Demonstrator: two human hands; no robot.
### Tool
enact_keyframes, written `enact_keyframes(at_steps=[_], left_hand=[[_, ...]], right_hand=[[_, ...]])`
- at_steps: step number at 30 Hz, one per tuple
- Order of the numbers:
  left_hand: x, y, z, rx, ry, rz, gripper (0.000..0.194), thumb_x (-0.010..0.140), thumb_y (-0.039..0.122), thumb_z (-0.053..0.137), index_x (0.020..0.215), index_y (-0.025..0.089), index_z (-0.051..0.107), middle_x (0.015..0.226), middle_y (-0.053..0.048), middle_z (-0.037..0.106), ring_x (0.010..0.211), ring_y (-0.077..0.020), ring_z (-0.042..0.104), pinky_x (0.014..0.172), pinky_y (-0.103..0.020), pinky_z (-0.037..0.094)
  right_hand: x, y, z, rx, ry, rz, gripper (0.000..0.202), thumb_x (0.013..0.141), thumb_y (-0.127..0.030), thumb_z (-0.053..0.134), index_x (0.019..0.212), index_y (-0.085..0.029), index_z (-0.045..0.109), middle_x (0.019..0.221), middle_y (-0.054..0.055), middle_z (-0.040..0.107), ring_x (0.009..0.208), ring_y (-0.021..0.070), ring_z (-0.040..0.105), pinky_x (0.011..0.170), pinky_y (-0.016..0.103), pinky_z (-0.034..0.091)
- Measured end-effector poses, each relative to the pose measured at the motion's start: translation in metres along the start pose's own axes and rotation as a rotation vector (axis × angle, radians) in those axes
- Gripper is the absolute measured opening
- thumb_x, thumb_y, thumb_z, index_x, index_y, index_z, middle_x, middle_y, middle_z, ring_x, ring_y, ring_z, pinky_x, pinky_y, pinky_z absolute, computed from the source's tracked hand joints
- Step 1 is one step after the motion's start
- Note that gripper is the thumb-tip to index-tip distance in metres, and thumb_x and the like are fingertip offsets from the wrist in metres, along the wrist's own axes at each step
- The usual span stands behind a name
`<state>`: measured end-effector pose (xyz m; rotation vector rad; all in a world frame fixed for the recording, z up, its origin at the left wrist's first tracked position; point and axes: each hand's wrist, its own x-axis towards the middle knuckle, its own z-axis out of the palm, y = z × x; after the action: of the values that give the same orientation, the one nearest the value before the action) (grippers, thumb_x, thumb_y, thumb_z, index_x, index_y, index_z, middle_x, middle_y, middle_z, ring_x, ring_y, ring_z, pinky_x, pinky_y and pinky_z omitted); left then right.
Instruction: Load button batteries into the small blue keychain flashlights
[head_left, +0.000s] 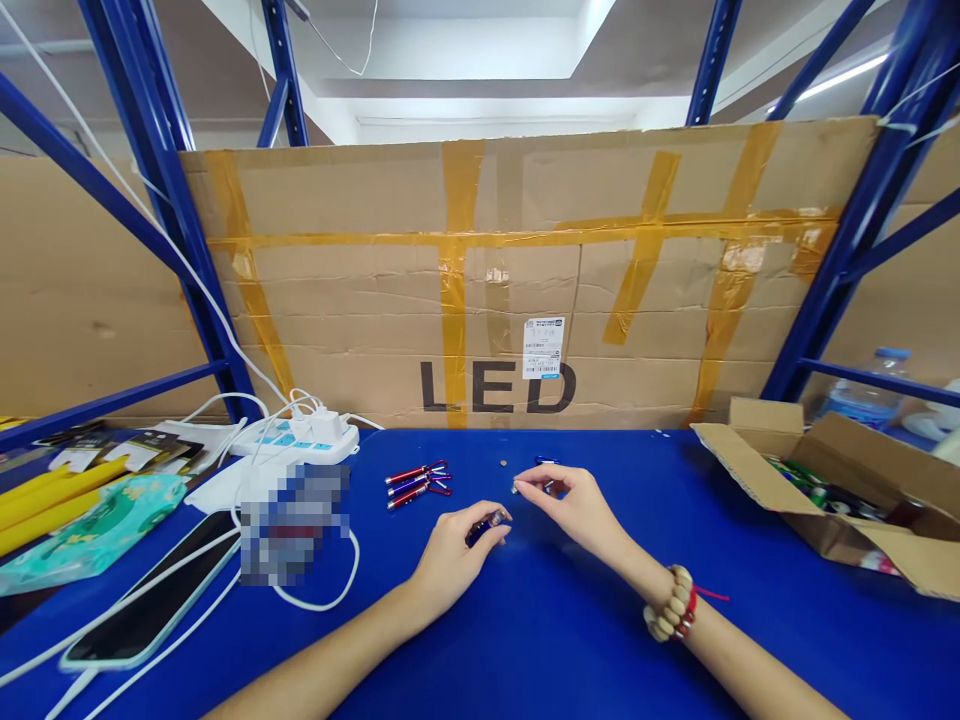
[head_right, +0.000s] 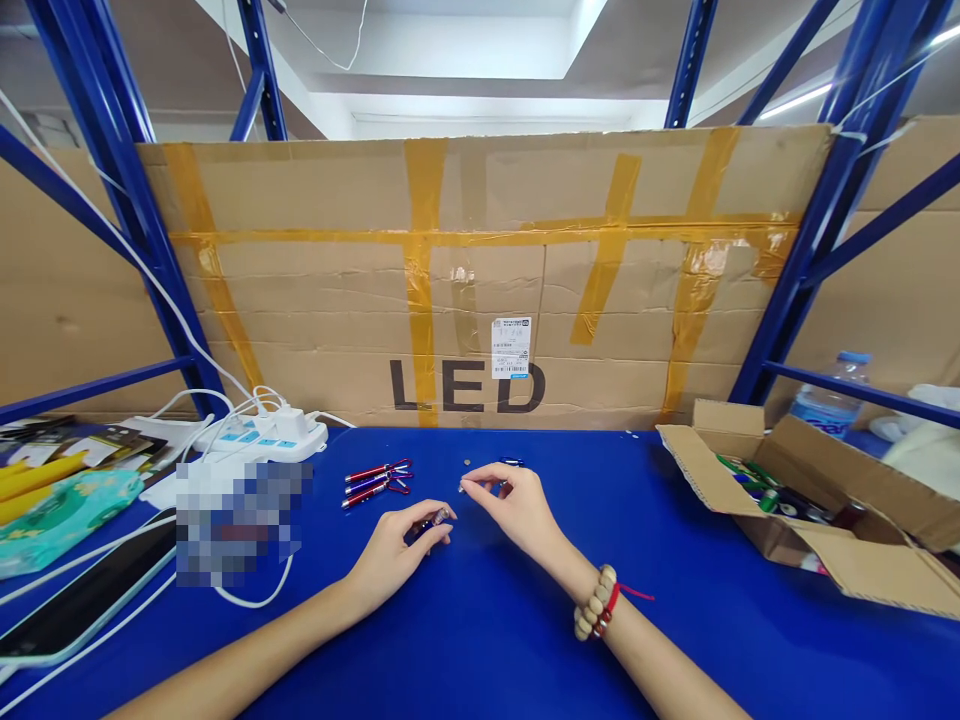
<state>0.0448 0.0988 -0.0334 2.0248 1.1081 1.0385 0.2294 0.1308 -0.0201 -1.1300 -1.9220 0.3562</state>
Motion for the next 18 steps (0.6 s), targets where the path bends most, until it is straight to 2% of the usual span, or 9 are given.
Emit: enact_keyframes(at_steps=[7,12,18], left_hand=[[0.0,0.003,-0.002,0.029,0.0,0.037,0.024,0.087,0.03,0.045,0.082,0.018,0.066,0.074,-0.002,0.07,0.069,-0.0175,0.062,0.069,-0.024,0.044],[0.0,0.002,-0.002,0.029,-0.008,0.083,0.026,0.089,0.028,0.043,0.085,0.017,0.066,0.075,-0.003,0.069,0.072,-0.0173,0.062,0.072,-0.023,0.044],[-0.003,-0.002,-0.001,0.044,-0.007,0.129,0.028,0.09,0.028,0.042,0.086,0.014,0.066,0.065,-0.003,0.061,0.06,-0.0145,0.055,0.062,-0.022,0.042]], right_hand=[[-0.006,-0.015,0.005,0.285,-0.119,0.084,0.026,0.077,-0.04,0.061,0.079,-0.016,0.071,0.074,0.004,0.068,0.062,0.0132,0.055,0.048,0.022,0.036],[-0.005,-0.017,0.003,0.322,-0.201,0.108,0.024,0.075,-0.039,0.063,0.075,-0.016,0.071,0.072,0.004,0.067,0.063,0.0132,0.054,0.051,0.023,0.036],[-0.004,-0.016,-0.002,0.372,-0.249,0.173,0.026,0.067,-0.04,0.069,0.064,-0.015,0.069,0.064,0.003,0.064,0.059,0.0121,0.051,0.057,0.024,0.039]])
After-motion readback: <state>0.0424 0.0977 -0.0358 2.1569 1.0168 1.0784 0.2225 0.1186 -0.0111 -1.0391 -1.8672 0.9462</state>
